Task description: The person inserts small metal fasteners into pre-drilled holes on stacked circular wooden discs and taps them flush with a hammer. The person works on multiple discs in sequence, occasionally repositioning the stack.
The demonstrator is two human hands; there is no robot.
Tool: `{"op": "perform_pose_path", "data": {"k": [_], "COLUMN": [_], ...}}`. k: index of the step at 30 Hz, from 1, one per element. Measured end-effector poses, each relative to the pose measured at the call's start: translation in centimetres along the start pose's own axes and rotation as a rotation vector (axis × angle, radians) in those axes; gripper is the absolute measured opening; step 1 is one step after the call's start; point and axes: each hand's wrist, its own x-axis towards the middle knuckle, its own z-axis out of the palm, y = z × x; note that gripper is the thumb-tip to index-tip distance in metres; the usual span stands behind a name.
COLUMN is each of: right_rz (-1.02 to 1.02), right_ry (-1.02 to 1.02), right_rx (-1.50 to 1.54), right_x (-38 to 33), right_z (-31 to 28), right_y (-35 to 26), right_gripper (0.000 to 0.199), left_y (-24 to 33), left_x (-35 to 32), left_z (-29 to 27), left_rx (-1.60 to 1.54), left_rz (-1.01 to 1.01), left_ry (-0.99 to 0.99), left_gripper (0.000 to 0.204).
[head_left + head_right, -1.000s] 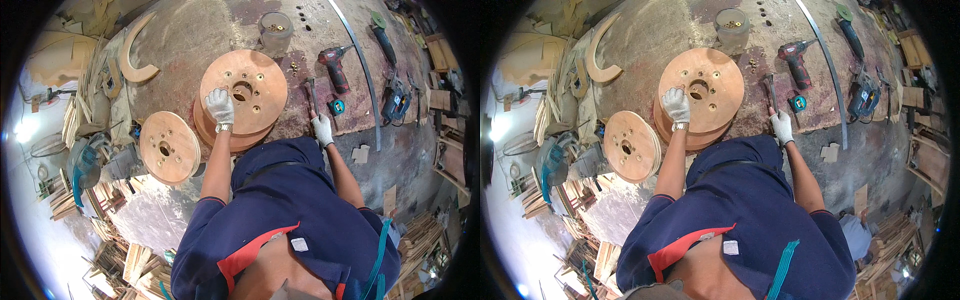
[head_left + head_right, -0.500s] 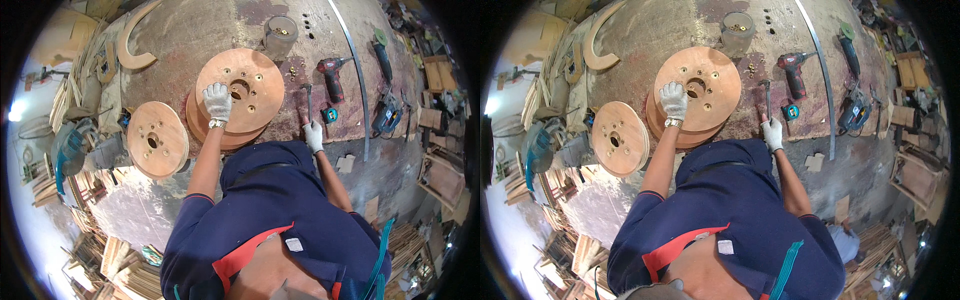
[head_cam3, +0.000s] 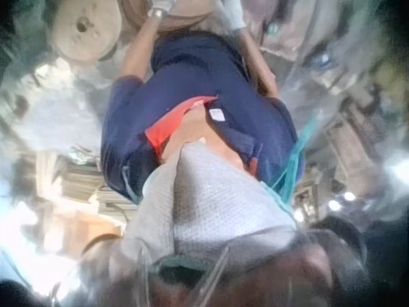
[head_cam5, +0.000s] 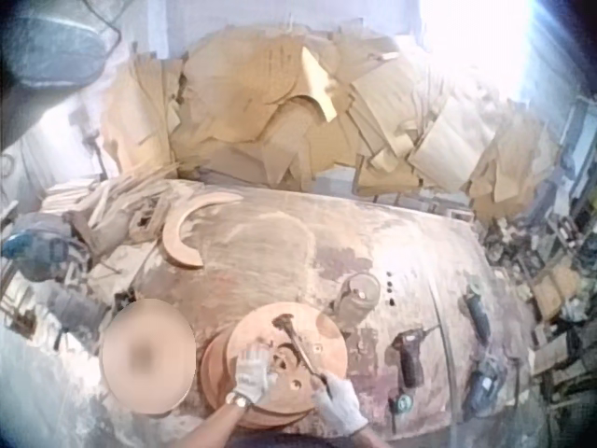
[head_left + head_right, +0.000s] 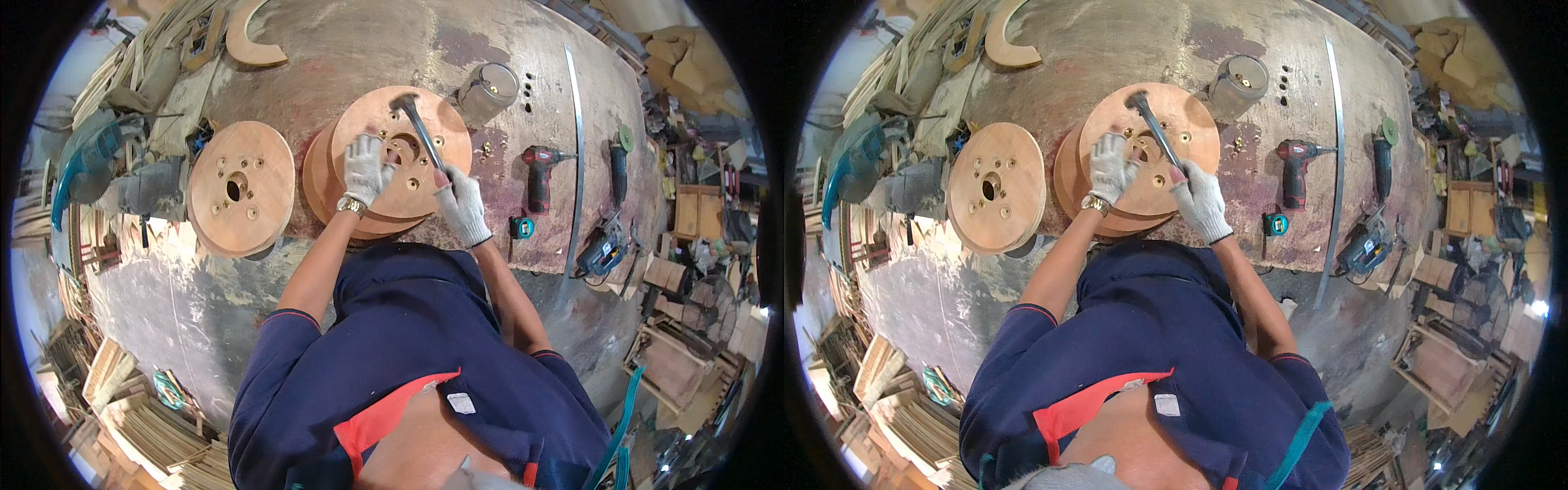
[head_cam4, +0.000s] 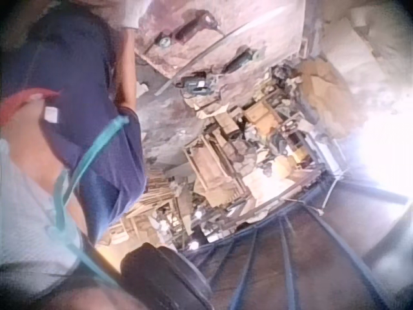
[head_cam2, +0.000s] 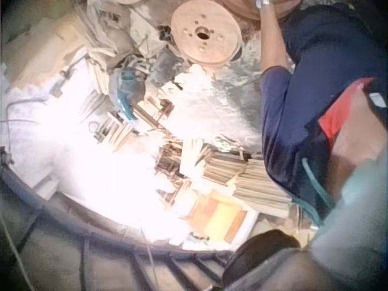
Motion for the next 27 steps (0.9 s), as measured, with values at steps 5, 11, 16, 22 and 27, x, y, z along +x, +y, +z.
{"op": "perform_pose_path", "data": {"k": [5, 11, 16, 22, 27], "right_rz": [-0.262, -0.357, -0.035, -0.431, -0.165], "right_ry": [0.077, 0.214, -0.279, 0.282, 0.122], "right_rx": [0.108, 0.214, -0.597, 0.026, 0.431], "right_x": [2.5, 2.0, 2.8, 3.0, 2.6], "right_z": [-3.5, -0.1, 2.8, -2.7, 3.1], "right_y": [-11.8, -4.4, 2.3, -16.9, 0.7], "right_gripper": [0.034, 0.043, 0.030, 0.018, 0.020], "left_y": [-3.3, -2.9, -4.2, -4.7, -3.3], "left_x": [1.6, 1.6, 2.0, 1.5, 2.1], "left_z": [-0.3, 0.8, 3.1, 1.6, 1.7], "left_rx": [0.216, 0.224, 0.166, 0.199, 0.221], "left_rz": [-0.346, -0.436, -0.493, -0.470, -0.419], "left_ry": [0.273, 0.197, 0.245, 0.211, 0.292], "left_gripper": [0.039, 0.053, 0.064, 0.061, 0.057]}}
